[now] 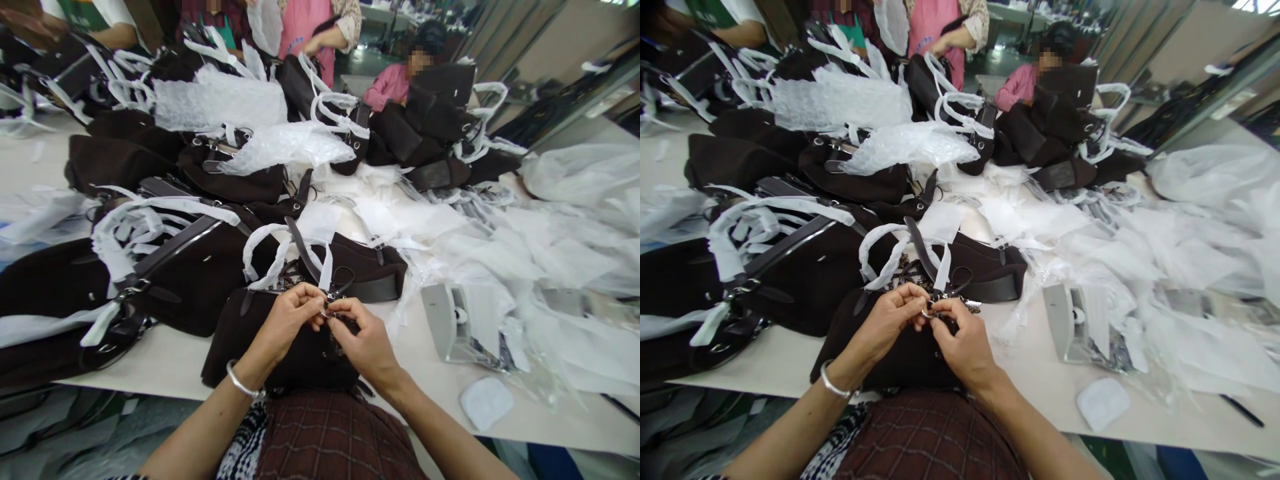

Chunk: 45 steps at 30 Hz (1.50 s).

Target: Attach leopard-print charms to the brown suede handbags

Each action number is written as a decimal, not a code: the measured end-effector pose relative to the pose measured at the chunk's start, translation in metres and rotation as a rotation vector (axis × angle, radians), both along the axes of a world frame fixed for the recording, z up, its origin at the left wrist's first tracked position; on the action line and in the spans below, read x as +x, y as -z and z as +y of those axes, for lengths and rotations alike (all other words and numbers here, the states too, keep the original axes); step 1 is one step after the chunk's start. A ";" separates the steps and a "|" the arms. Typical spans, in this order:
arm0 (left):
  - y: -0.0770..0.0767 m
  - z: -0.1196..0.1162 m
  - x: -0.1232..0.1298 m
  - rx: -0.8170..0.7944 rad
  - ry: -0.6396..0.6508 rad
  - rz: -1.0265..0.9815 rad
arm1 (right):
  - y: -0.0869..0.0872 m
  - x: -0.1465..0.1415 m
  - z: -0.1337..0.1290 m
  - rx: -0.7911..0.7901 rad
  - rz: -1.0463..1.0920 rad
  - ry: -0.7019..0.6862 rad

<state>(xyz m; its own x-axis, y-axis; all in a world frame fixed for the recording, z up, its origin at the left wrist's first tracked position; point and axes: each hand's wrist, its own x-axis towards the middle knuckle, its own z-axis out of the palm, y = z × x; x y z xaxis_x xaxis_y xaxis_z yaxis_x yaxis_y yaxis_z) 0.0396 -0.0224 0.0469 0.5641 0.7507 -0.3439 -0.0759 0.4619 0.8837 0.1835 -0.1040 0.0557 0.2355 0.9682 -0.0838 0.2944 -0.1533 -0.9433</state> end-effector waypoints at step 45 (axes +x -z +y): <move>0.013 0.003 0.004 -0.116 0.176 0.056 | 0.033 0.013 -0.013 -0.258 0.699 0.125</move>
